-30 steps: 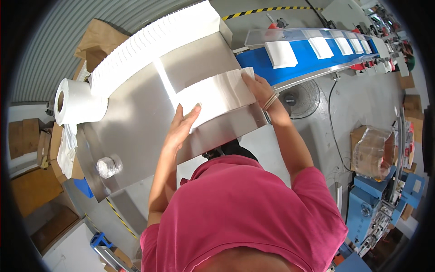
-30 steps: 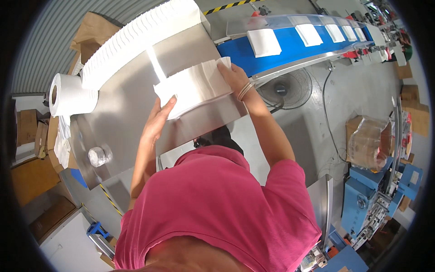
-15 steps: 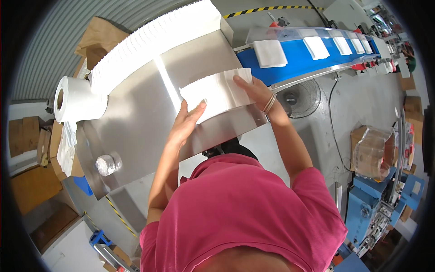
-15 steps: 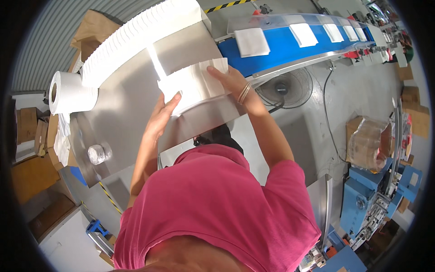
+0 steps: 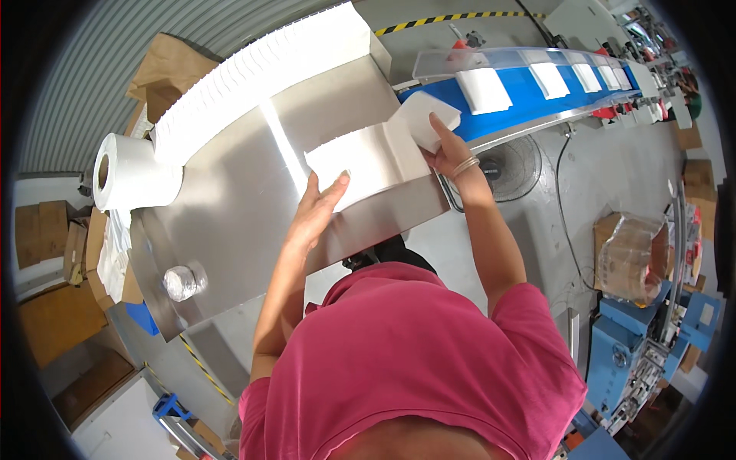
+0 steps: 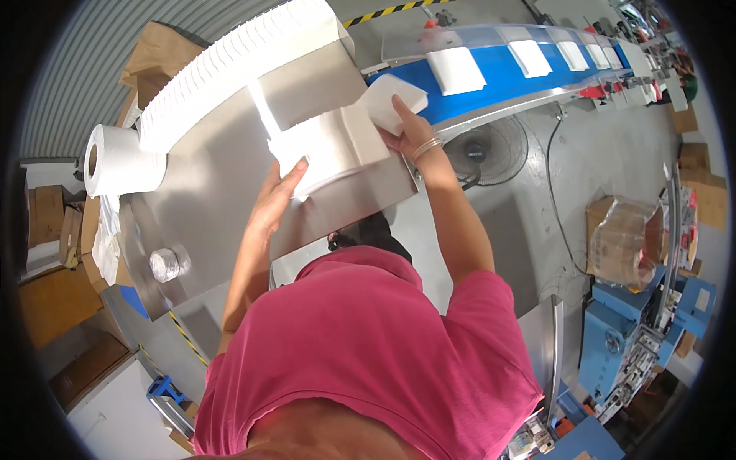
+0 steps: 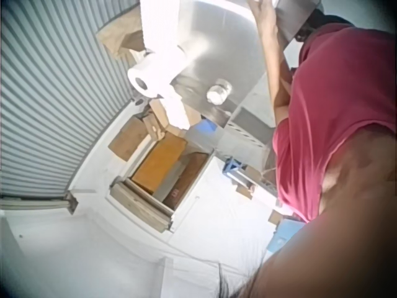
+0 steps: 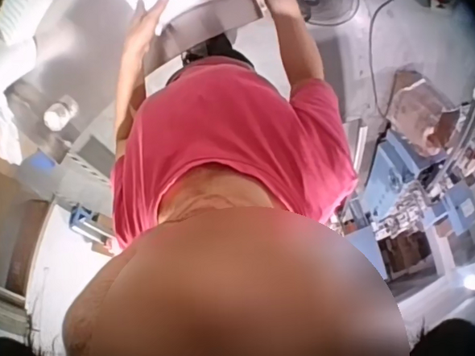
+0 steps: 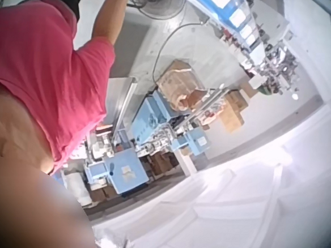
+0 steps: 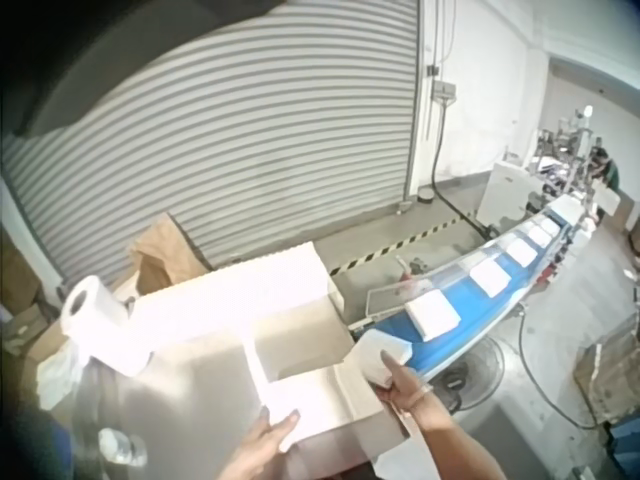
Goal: Placing stacks of white paper napkins onto a moving conveyor belt for processing.
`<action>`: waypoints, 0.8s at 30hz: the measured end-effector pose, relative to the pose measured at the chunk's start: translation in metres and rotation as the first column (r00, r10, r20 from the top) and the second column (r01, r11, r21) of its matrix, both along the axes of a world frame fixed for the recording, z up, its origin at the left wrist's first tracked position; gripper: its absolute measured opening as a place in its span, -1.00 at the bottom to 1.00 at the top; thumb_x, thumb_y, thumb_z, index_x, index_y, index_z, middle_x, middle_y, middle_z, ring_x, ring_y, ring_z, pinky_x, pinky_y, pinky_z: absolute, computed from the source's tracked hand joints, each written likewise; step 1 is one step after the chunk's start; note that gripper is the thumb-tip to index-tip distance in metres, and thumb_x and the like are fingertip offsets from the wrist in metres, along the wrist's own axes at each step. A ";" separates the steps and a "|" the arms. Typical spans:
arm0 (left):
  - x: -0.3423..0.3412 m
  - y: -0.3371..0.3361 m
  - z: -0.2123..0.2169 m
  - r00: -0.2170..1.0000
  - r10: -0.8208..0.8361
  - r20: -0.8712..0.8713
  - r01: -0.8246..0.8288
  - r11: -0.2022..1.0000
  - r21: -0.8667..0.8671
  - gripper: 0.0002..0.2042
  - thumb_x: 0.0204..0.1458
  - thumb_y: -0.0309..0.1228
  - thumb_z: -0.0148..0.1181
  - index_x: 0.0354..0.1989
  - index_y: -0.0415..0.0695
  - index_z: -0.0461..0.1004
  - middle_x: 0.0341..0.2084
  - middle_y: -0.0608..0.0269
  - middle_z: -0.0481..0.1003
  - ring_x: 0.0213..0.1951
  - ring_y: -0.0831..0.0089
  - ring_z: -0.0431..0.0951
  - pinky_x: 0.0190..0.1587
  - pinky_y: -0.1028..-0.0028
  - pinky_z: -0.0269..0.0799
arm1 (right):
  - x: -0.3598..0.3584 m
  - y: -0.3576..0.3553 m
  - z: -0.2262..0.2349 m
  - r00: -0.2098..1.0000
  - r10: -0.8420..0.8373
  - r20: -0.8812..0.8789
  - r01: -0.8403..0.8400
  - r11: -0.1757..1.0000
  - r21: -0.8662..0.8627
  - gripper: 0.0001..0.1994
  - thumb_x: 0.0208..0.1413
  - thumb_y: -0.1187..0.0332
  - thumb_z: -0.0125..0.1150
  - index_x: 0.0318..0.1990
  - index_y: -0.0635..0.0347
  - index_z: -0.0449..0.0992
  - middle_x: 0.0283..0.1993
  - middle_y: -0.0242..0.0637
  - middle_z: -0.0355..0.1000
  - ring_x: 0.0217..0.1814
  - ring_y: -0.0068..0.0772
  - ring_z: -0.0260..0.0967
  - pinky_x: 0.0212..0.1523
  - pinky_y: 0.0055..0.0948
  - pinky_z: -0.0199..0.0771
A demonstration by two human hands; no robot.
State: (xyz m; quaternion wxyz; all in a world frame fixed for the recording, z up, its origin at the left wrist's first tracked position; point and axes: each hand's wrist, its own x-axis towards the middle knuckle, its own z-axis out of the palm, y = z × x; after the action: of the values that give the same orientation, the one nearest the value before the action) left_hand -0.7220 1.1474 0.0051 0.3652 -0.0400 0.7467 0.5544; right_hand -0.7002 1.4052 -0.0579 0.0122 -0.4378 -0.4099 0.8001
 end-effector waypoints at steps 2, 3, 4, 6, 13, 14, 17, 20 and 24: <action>-0.002 0.002 -0.009 0.998 -0.049 -0.032 0.049 0.998 0.024 0.08 -0.11 0.11 0.12 0.20 -0.45 -0.49 0.12 -0.26 0.11 0.24 0.10 0.01 0.25 0.33 -0.16 | 0.004 0.002 -0.007 0.957 0.257 -0.134 -0.278 0.946 -0.167 -0.56 0.08 0.05 0.05 -0.07 0.26 0.37 -0.17 -0.27 0.41 -0.19 -0.43 0.39 -0.20 -0.49 0.43; -0.001 0.004 -0.005 0.998 -0.049 -0.029 0.050 0.998 0.023 0.08 -0.11 0.11 0.12 0.20 -0.45 -0.49 0.12 -0.26 0.11 0.24 0.10 0.01 0.25 0.33 -0.16 | 0.007 -0.002 -0.007 0.926 0.304 -0.222 -0.332 0.938 -0.101 -0.52 0.07 0.02 0.05 -0.05 0.29 0.36 -0.12 -0.27 0.38 -0.11 -0.44 0.36 -0.14 -0.50 0.38; 0.001 0.008 0.001 0.999 -0.036 -0.008 0.036 0.999 0.023 0.06 -0.09 0.09 0.12 0.20 -0.45 -0.46 0.11 -0.25 0.13 0.24 0.09 0.02 0.25 0.33 -0.16 | 0.009 -0.007 -0.004 0.927 0.303 -0.220 -0.331 0.938 -0.102 -0.52 0.07 0.02 0.05 -0.05 0.29 0.36 -0.12 -0.27 0.38 -0.11 -0.44 0.36 -0.14 -0.50 0.38; 0.006 0.015 0.007 1.000 -0.016 0.015 0.016 1.000 0.019 0.04 -0.08 0.07 0.13 0.21 -0.44 -0.43 0.11 -0.25 0.14 0.23 0.09 0.03 0.24 0.34 -0.15 | 0.010 -0.017 0.015 0.873 0.422 -0.244 -0.411 0.906 0.100 -0.50 0.09 0.03 0.03 -0.01 0.31 0.34 -0.10 -0.28 0.37 -0.09 -0.47 0.33 -0.09 -0.52 0.32; 0.006 0.023 0.001 1.000 -0.026 0.005 0.026 0.996 0.082 -0.08 -0.07 0.03 0.14 0.22 -0.35 -0.26 0.09 -0.24 0.17 0.20 0.09 0.10 0.22 0.32 -0.09 | 0.005 -0.020 0.012 0.897 0.429 -0.104 -0.398 0.888 0.231 -0.48 0.07 0.02 0.05 0.01 0.30 0.33 -0.09 -0.28 0.37 -0.13 -0.52 0.31 -0.12 -0.55 0.30; 0.006 0.023 0.000 1.000 -0.018 0.009 0.018 0.996 0.089 -0.09 -0.07 0.03 0.14 0.23 -0.34 -0.25 0.09 -0.24 0.17 0.20 0.09 0.10 0.22 0.32 -0.08 | 0.005 -0.018 0.008 0.898 0.426 -0.105 -0.395 0.889 0.233 -0.48 0.07 0.02 0.05 0.01 0.30 0.33 -0.09 -0.28 0.37 -0.13 -0.52 0.31 -0.12 -0.55 0.30; 0.007 0.022 0.001 1.000 -0.019 -0.007 0.020 0.998 0.055 -0.11 -0.06 0.02 0.14 0.22 -0.35 -0.22 0.10 -0.22 0.15 0.20 0.08 0.10 0.21 0.31 -0.05 | 0.006 -0.014 0.005 0.919 0.341 -0.195 -0.330 0.940 0.089 -0.50 0.07 0.03 0.05 -0.04 0.34 0.37 -0.17 -0.26 0.40 -0.17 -0.50 0.32 -0.16 -0.54 0.31; 0.011 0.022 -0.002 1.000 0.005 -0.020 -0.003 0.995 0.100 0.09 -0.14 0.15 0.13 0.22 -0.44 -0.42 0.18 -0.22 0.01 0.26 0.09 -0.07 0.25 0.27 -0.17 | 0.008 -0.012 0.011 0.857 0.490 0.159 -0.469 0.614 0.635 -0.54 0.06 0.10 0.05 -0.10 0.41 0.38 -0.26 -0.20 0.44 -0.21 -0.46 0.36 -0.19 -0.51 0.33; 0.012 0.018 -0.018 0.994 0.066 -0.088 -0.051 0.986 0.160 -0.10 -0.06 0.03 0.13 0.23 -0.35 -0.22 0.15 -0.19 0.04 0.20 0.09 0.07 0.20 0.30 -0.02 | 0.012 -0.008 0.004 0.672 0.691 0.265 -0.629 0.345 0.697 -0.45 -0.10 0.02 0.14 -0.24 0.47 0.41 -0.29 -0.01 0.44 -0.31 -0.13 0.43 -0.27 -0.27 0.41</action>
State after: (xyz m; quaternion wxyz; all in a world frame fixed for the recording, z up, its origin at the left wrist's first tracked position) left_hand -0.7098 1.1657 -0.0133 0.3155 -0.0069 0.7153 0.6235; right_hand -0.6884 1.3969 -0.0535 -0.1188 -0.1577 -0.8368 0.5106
